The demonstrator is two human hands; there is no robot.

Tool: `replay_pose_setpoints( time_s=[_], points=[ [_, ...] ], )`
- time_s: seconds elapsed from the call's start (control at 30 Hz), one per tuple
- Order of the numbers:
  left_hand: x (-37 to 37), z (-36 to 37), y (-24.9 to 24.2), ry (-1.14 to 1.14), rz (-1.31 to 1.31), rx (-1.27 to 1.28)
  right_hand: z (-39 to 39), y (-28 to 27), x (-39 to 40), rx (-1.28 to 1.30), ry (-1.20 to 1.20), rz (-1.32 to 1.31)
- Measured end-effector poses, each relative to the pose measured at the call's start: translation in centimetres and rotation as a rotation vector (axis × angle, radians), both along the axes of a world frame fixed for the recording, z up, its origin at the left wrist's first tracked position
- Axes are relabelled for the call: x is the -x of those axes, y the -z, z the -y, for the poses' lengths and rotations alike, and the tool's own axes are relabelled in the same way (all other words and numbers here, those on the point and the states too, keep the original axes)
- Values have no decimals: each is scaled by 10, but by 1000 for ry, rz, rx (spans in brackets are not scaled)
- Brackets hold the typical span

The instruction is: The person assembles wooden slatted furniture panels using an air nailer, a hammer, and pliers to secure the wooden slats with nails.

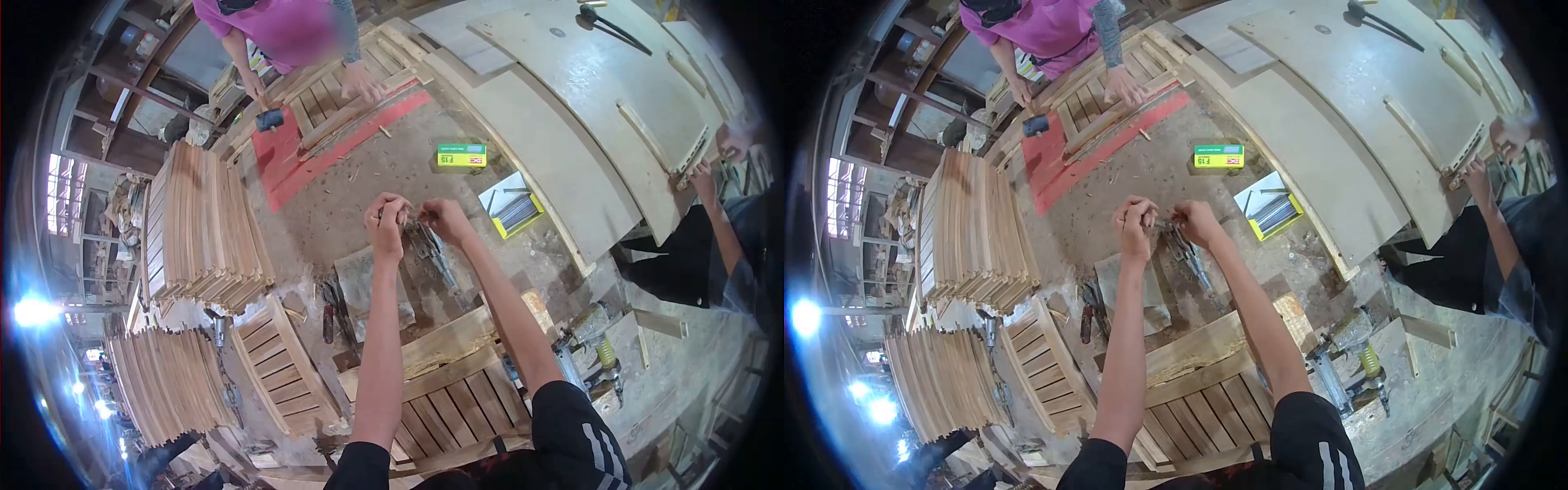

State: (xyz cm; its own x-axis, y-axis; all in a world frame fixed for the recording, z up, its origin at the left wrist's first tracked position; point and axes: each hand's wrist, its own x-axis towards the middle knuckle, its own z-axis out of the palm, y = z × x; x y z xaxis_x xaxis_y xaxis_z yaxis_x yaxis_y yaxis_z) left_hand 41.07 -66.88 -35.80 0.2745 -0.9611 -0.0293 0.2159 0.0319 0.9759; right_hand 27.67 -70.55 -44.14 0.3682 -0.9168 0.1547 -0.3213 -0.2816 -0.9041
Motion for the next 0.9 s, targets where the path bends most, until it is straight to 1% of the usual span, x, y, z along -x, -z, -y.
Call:
replay_pose_setpoints(
  time_s=[0.07, 0.17, 0.27, 0.37, 0.47, 0.57, 0.67, 0.77, 0.87, 0.9],
  points=[
    [-3, 1, 3, -13, -1, 13, 0, -1, -3, -42, -25, -25],
    [-2, 2, 6, -23, -5, 29, -3, -3, -7, -39, 5, -23],
    [-3, 1, 4, -21, -20, 22, -20, -6, -25, -92, 143, 79],
    [-1, 1, 0, -15, -45, 4, -46, -20, -40, -142, 243, -76],
    [-2, -3, -2, -18, -49, -27, -69, -19, -53, -22, 337, -51],
    [-1, -1, -1, -24, -51, -16, -73, -3, -57, -110, 302, 15],
    [-3, -1, -1, -26, -67, -10, -72, 5, -52, -18, 220, -78],
    [-2, -1, 2, -31, -56, -13, -75, 6, -49, -188, 223, 139],
    [-3, 1, 5, -43, -53, 5, -77, -8, -60, -197, 283, 159],
    [-2, 1, 7, -47, -45, 15, -78, -5, -64, -143, 316, 156]
  ],
)
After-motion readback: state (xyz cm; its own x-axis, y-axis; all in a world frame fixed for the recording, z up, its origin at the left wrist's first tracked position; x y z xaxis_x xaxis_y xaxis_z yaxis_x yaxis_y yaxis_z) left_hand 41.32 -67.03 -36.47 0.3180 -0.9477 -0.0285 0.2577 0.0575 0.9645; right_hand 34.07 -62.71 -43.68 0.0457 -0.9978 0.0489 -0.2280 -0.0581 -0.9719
